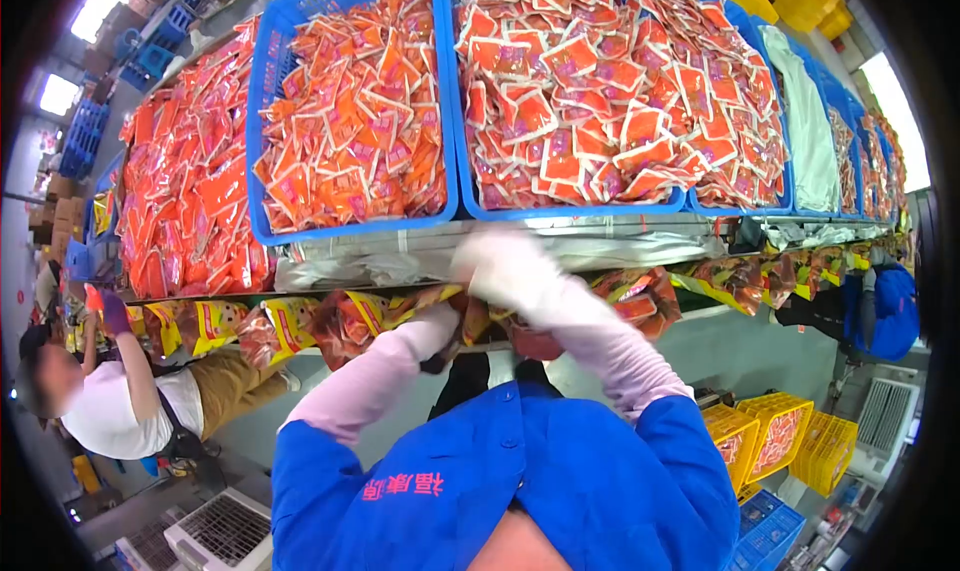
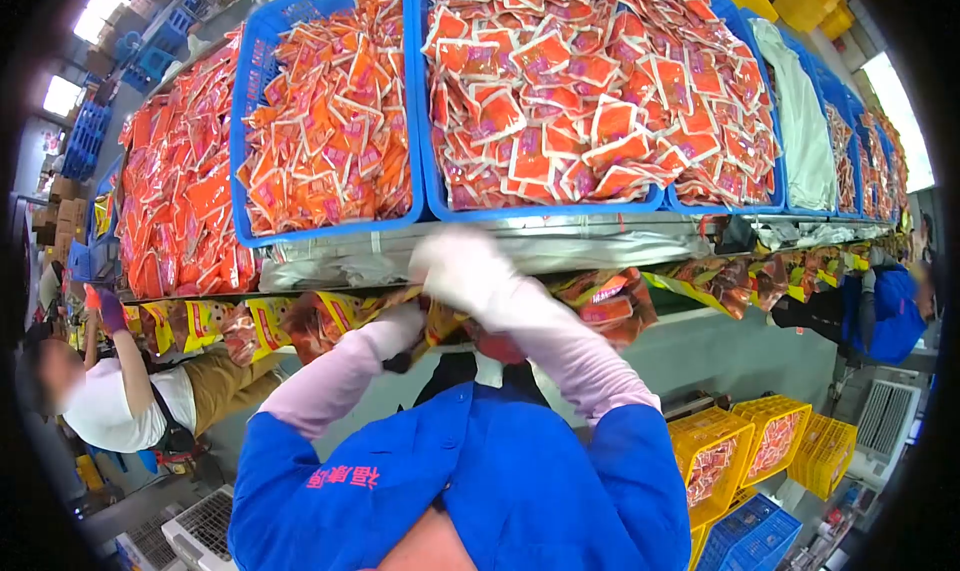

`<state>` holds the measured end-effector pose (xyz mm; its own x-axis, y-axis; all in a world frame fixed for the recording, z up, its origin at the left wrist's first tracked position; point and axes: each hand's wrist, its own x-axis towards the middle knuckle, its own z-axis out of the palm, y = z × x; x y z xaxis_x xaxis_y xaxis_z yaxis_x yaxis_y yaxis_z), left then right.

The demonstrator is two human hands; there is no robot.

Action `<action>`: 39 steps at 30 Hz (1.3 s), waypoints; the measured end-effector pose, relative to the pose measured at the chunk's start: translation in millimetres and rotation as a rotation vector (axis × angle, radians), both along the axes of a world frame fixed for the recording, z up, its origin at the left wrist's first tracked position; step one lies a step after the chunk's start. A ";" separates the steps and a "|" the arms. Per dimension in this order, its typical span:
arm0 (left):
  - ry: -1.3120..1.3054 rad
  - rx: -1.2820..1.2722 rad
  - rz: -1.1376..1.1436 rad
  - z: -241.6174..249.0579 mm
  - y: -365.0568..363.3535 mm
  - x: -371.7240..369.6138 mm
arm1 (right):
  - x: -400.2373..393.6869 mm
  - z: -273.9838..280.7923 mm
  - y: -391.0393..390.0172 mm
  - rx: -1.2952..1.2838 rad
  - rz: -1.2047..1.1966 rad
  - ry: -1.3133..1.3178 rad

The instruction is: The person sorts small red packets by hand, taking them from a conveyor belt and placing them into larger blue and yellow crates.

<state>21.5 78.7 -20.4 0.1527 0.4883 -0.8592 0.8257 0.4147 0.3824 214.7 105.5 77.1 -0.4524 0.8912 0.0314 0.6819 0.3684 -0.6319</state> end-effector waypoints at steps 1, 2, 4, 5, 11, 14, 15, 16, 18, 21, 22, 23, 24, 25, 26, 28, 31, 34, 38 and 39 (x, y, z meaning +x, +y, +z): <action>-0.061 0.242 -0.493 16.9 6.8 -16.5 | 19.4 -10.3 34.3 0.125 -0.379 -0.110; -0.115 0.476 -0.990 40.7 15.0 -39.5 | 46.3 -31.1 75.6 0.282 -0.526 -0.023; -0.390 0.483 -0.905 103.9 51.2 -57.6 | 75.8 -35.5 135.7 0.313 -0.583 -0.420; -0.315 0.634 -0.752 123.6 67.7 -56.2 | 83.3 -71.9 158.9 0.369 -0.608 -0.459; -0.001 1.133 -0.315 21.3 220.2 -22.3 | 61.8 -92.8 144.9 -0.010 -0.577 -0.600; 0.229 1.463 -0.199 -11.7 245.8 -7.0 | 67.4 -42.6 105.3 -0.120 -0.554 -0.676; 0.219 1.372 -0.226 -7.8 246.1 -8.4 | 76.2 -37.7 92.5 -0.009 -0.516 -0.622; 0.210 1.282 -0.251 -8.8 248.1 -10.8 | 85.9 -32.2 81.6 0.102 -0.474 -0.565; 0.076 1.298 -0.190 -18.9 247.3 -25.1 | 89.6 -27.8 70.2 0.155 -0.556 -0.483; -0.310 1.205 0.042 16.4 203.3 -52.8 | 104.0 -34.5 71.1 -0.022 -0.715 -0.173; -0.475 0.950 0.230 31.4 186.1 -61.1 | 111.1 -38.1 72.5 -0.217 -0.774 0.038; -0.608 0.869 0.270 54.1 161.6 -67.0 | 112.5 -38.3 71.8 -0.201 -0.837 0.080; -0.735 0.790 0.319 80.6 133.1 -74.6 | 111.6 -35.8 72.6 -0.181 -0.889 0.121; -0.843 0.640 0.371 111.9 98.9 -74.7 | 111.4 -33.5 68.1 -0.168 -0.820 0.253; -0.936 0.479 0.433 133.5 60.1 -73.6 | 97.7 -27.5 63.2 -0.213 -0.804 0.643; -0.842 0.509 0.193 143.4 2.2 -79.7 | 70.8 23.6 33.6 -0.395 -0.728 0.698; -0.487 0.880 -0.199 87.3 -48.4 -64.3 | 17.9 42.2 2.4 -0.476 -0.487 0.626; -0.097 1.318 -0.427 43.6 -76.7 -49.0 | -43.1 8.7 -40.3 -0.576 -0.226 0.754; -0.024 1.213 -0.544 59.4 -79.5 -80.4 | -75.3 -60.5 -57.3 0.175 0.329 -0.250; -0.019 1.224 -0.542 53.3 -78.4 -85.0 | -91.0 -75.4 -60.0 0.234 0.395 -0.428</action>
<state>-63.5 0.3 32.9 0.5776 0.8114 0.0897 0.7662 -0.5768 0.2835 123.7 45.4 1.7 -0.7617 0.6459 -0.0513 0.6410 0.7397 -0.2047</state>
